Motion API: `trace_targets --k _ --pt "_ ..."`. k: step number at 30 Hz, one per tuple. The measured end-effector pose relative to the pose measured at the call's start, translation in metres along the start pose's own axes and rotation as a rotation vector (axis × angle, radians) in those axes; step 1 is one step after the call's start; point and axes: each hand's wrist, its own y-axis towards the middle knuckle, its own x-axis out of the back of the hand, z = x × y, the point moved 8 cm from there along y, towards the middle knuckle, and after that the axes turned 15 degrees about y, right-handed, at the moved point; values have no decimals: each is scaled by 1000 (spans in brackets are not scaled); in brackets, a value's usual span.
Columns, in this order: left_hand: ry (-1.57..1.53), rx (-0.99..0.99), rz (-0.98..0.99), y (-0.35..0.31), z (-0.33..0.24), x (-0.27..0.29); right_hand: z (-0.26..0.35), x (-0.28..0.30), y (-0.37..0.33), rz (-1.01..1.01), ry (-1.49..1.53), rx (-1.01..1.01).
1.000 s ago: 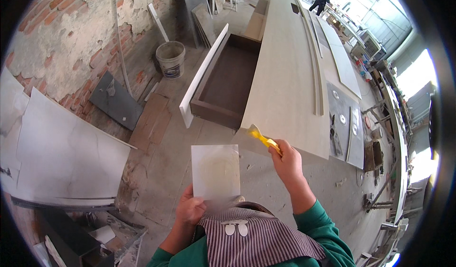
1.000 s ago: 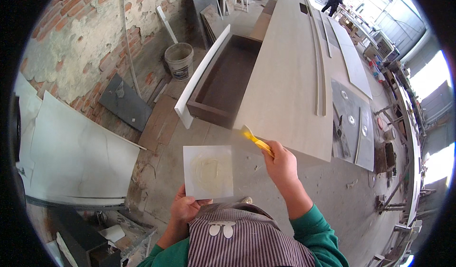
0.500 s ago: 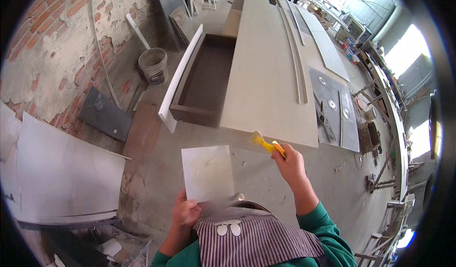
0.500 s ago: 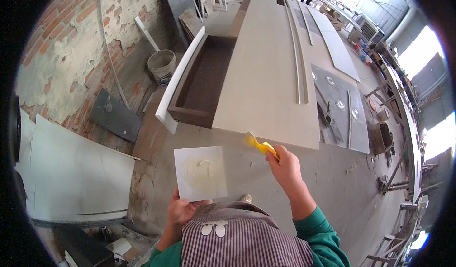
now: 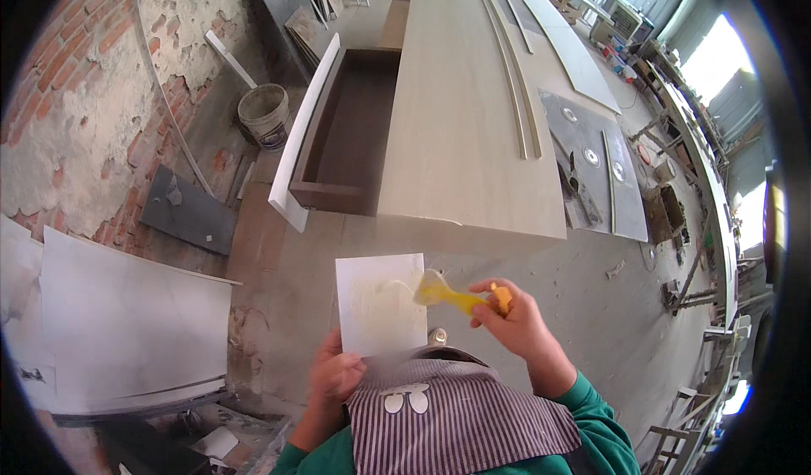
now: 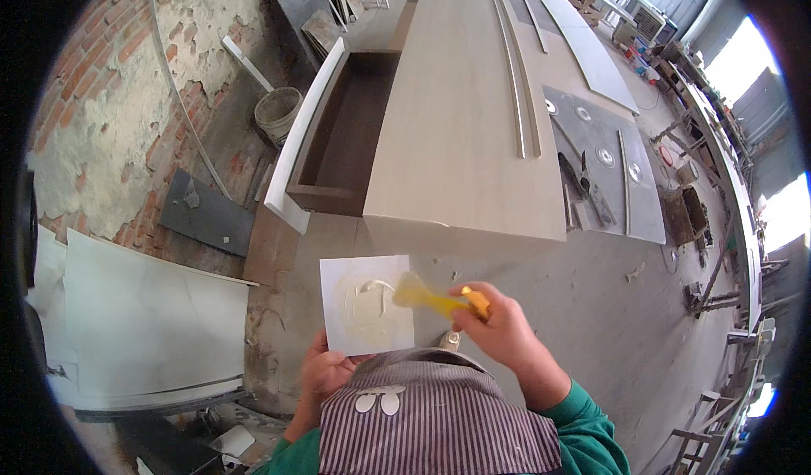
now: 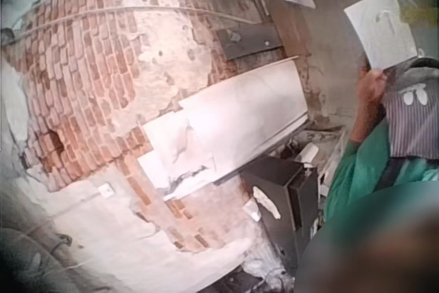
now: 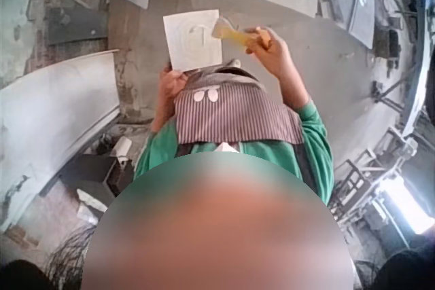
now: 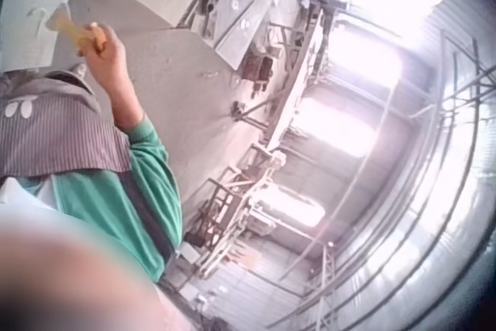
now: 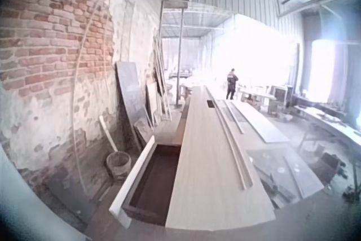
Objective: The person scoops a white paste from a container using a yellow plastic spatula and spreads it onto a small white square tile. They then walk across the workshop and continue spreading the paste on the tile while standing near a large cabinet.
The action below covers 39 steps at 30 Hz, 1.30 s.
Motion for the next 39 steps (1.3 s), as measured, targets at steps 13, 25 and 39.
trace_targets --k 13,25,39 --pt "225 18 -51 -9 -3 3 -14 -23 9 29 -428 -14" --pt "168 86 -121 -9 4 29 -1 49 5 -178 -347 36" --pt "92 138 -174 -2 11 7 -32 -8 -5 150 -41 -184"
